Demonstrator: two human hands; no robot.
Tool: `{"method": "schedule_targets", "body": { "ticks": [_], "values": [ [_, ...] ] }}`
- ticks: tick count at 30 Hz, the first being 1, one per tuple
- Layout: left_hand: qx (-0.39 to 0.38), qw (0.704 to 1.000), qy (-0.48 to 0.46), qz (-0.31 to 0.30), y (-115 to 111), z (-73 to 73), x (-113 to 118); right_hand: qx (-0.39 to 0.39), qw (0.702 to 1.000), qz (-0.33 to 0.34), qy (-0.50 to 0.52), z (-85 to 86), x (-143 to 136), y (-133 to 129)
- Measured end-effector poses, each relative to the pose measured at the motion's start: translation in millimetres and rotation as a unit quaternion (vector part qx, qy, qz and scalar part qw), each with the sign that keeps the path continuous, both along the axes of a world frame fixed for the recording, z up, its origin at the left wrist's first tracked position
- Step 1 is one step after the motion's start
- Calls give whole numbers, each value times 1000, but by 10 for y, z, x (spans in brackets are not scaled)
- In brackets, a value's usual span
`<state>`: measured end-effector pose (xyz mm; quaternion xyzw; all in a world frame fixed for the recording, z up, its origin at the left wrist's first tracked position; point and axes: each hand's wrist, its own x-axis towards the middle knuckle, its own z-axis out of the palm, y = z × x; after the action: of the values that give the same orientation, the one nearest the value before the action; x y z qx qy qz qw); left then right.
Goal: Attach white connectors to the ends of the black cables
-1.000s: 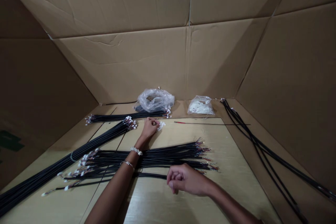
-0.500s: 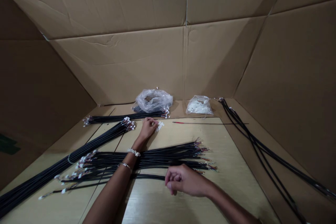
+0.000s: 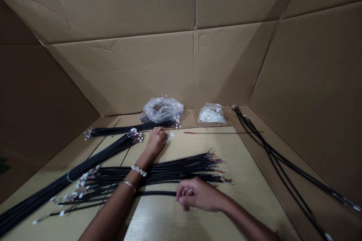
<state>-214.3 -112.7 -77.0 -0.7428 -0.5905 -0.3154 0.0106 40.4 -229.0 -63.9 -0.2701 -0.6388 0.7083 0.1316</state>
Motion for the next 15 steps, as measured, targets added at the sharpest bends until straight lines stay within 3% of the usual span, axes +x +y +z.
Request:
{"method": "schedule_targets", "body": {
  "ticks": [8, 15],
  "values": [
    [-1, 1000, 4, -24, -43, -21, -36, -2, 1000, -8, 14, 41, 4, -7],
    [6, 1000, -20, -3, -44, -39, -59, -11, 1000, -14, 14, 25, -2, -4]
  ]
}}
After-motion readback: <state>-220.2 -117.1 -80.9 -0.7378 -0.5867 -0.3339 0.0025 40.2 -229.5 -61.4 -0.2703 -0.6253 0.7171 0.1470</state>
